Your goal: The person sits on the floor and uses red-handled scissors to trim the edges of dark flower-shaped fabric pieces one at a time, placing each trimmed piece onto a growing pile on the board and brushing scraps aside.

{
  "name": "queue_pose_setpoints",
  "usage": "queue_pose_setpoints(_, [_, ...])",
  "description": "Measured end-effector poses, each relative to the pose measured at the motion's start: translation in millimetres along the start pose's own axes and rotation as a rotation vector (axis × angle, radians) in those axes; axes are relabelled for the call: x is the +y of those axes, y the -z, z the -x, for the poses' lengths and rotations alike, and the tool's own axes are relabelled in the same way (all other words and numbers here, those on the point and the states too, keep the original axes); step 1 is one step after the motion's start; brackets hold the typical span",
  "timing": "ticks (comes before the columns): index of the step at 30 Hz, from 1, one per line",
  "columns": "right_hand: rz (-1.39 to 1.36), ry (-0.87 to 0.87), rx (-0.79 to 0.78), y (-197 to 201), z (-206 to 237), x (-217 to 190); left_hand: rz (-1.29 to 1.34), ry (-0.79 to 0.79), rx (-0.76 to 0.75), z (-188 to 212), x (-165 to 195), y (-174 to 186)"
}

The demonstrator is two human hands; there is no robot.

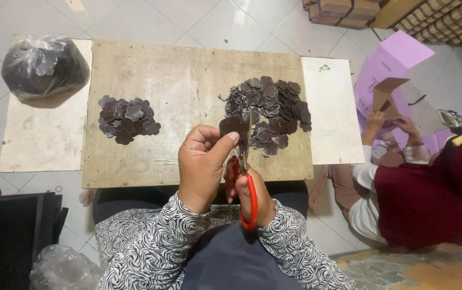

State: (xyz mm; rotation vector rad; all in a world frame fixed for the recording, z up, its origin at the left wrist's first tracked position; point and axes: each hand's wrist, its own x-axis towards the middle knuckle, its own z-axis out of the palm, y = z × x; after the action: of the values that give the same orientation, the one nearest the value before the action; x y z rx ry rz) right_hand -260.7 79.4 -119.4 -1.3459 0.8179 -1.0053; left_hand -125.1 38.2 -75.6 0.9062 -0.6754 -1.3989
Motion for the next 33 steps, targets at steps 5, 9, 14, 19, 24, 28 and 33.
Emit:
queue_pose_setpoints(5, [-0.077, -0.06, -0.028, 3.8, 2.2, 0.2, -0.01, -0.002, -0.031, -3.3, 1.9, 5.8])
queue_pose_setpoints(9, [-0.106, -0.112, -0.058, 7.3, 3.5, 0.1, -0.003, 0.026, -0.073, -5.9, 4.3, 13.2])
queue_pose_setpoints(14, [-0.134, -0.155, -0.061, 8.9, 5.0, 2.6, -0.056, 0.043, -0.083, -8.1, 5.1, 17.8])
queue_pose_setpoints(19, [-0.13, -0.156, -0.086, 13.1, 7.0, 5.1, -0.069, 0.066, -0.107, -12.3, 6.3, 21.0])
queue_pose_setpoints(24, [-0.131, -0.205, -0.111, 17.4, 8.3, 7.2, -0.045, 0.082, -0.147, -16.9, 6.7, 26.6])
queue_pose_setpoints(28, [-0.114, -0.222, -0.112, 18.9, 9.2, 9.3, -0.053, 0.086, -0.177, -20.2, 6.0, 31.3])
queue_pose_setpoints(33, [-0.108, -0.208, -0.122, 19.6, 10.2, 11.7, -0.076, 0.089, -0.197, -23.2, 4.0, 35.1])
